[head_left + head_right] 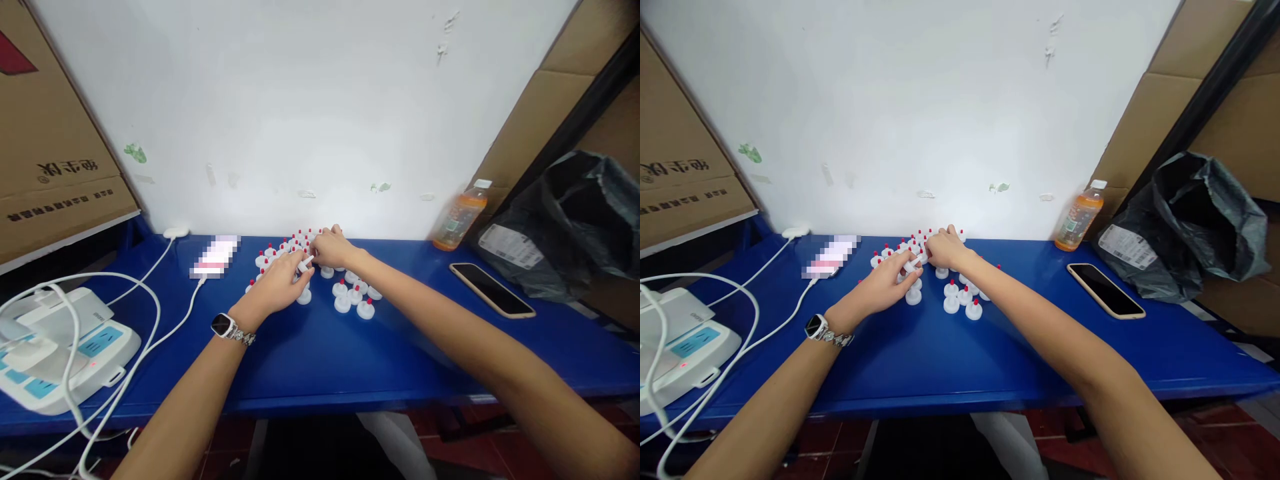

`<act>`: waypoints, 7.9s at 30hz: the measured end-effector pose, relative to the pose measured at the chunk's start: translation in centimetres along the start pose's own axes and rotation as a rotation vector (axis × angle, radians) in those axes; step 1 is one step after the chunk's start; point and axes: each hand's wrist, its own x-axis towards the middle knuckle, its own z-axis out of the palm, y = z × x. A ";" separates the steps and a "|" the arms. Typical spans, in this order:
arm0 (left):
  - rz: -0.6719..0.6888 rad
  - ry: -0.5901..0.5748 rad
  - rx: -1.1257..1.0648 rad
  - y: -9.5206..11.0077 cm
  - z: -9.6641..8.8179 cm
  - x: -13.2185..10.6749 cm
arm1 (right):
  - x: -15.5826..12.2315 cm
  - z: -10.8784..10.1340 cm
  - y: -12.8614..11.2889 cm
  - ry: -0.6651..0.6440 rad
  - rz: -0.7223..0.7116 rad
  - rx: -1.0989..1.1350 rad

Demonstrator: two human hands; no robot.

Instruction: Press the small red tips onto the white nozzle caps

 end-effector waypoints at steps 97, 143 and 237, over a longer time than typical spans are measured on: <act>-0.048 -0.223 -0.067 -0.7 -2.4 -0.6 | -6.1 -0.5 -1.5 0.183 -0.007 0.299; -0.168 -0.017 -0.245 2.1 0.0 -0.6 | -8.2 -0.1 -4.1 0.479 0.190 1.545; -0.116 -0.046 -0.255 1.3 0.0 -0.4 | 0.0 -1.4 0.7 -0.149 0.241 -0.126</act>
